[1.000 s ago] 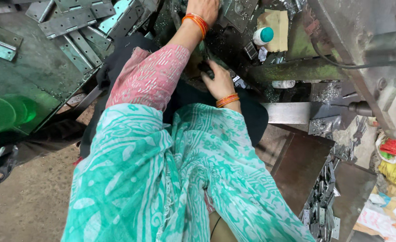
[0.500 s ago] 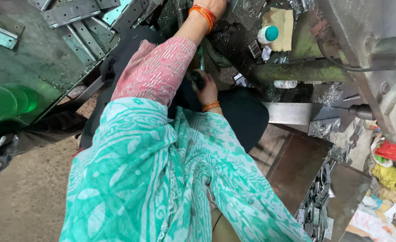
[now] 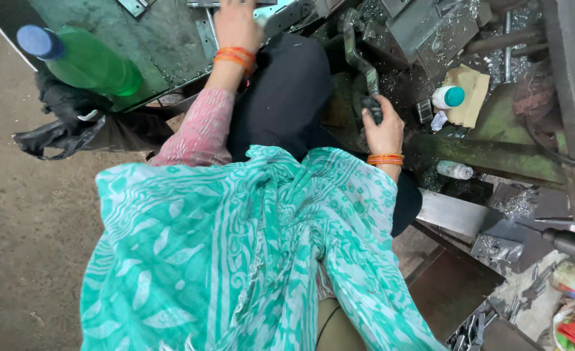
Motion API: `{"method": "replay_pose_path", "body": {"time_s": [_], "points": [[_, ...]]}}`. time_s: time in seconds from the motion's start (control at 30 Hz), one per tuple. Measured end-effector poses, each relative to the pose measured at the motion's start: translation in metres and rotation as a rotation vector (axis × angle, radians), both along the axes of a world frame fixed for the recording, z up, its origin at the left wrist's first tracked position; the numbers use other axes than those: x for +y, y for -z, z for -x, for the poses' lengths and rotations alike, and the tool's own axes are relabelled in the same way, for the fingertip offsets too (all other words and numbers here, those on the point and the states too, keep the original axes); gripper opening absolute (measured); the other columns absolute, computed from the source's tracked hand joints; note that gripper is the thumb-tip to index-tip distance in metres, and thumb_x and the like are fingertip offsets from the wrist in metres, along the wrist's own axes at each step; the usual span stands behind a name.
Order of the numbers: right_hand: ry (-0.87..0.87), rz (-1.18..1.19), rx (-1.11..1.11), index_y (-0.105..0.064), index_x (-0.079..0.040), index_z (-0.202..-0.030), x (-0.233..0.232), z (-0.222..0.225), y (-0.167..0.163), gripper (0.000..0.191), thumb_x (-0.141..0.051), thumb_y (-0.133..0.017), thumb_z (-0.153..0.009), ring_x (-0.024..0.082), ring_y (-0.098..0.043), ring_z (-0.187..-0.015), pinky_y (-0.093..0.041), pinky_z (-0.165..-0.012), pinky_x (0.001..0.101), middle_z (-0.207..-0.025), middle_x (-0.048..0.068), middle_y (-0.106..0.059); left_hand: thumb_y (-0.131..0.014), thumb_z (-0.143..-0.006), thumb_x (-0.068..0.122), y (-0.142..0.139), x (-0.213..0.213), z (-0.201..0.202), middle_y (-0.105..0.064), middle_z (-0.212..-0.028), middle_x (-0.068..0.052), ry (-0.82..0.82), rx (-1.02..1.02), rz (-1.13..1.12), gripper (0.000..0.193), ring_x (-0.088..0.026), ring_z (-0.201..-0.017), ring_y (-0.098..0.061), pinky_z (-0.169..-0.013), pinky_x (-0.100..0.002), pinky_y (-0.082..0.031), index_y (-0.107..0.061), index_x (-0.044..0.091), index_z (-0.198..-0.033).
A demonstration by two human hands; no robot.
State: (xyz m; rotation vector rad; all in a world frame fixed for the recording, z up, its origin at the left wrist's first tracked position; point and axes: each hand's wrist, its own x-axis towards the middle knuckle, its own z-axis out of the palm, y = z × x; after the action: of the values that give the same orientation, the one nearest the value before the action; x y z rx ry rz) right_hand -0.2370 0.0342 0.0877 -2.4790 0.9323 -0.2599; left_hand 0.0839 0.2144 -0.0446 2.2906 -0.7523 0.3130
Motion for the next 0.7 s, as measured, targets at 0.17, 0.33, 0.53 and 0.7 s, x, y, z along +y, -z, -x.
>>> {"method": "replay_pose_path", "body": {"time_s": [0.17, 0.33, 0.53, 0.7], "points": [[0.039, -0.005, 0.01, -0.069, -0.012, -0.126, 0.002, -0.003, 0.001, 0.037, -0.025, -0.075, -0.092, 0.037, -0.072, -0.106, -0.055, -0.093, 0.0439, -0.113, 0.02, -0.075, -0.074, -0.081, 0.016, 0.03, 0.07, 0.013, -0.051, -0.13, -0.014, -0.33, 0.282, -0.346, 0.046, -0.036, -0.117, -0.052, -0.083, -0.052, -0.05, -0.058, 0.007, -0.123], [0.056, -0.011, 0.027, -0.07, -0.012, -0.128, -0.001, -0.001, 0.002, 0.039, -0.025, -0.075, -0.091, 0.036, -0.072, -0.106, -0.054, -0.093, 0.0439, -0.112, 0.02, -0.075, -0.074, -0.071, 0.011, 0.033, 0.054, 0.015, -0.05, -0.131, -0.015, -0.419, 0.209, -0.313, 0.053, -0.037, -0.112, -0.052, -0.086, -0.054, -0.048, -0.057, 0.01, -0.122], [0.056, -0.035, -0.003, -0.07, -0.012, -0.126, -0.001, -0.002, 0.005, 0.039, -0.024, -0.075, -0.09, 0.034, -0.074, -0.103, -0.056, -0.092, 0.0422, -0.109, 0.019, -0.076, -0.076, -0.067, 0.003, 0.024, 0.069, -0.002, -0.046, -0.127, -0.019, -0.44, 0.349, -0.143, 0.072, -0.043, -0.112, -0.051, -0.087, -0.053, -0.049, -0.048, 0.008, -0.133], [0.063, -0.039, -0.022, -0.07, -0.011, -0.126, 0.0, -0.003, 0.005, 0.039, -0.024, -0.075, -0.09, 0.035, -0.074, -0.103, -0.056, -0.091, 0.0419, -0.109, 0.019, -0.076, -0.079, -0.062, 0.003, 0.019, 0.096, -0.017, -0.044, -0.124, -0.024, -0.451, 0.375, 0.002, 0.08, -0.048, -0.105, -0.054, -0.09, -0.052, -0.05, -0.045, 0.006, -0.134]]}}
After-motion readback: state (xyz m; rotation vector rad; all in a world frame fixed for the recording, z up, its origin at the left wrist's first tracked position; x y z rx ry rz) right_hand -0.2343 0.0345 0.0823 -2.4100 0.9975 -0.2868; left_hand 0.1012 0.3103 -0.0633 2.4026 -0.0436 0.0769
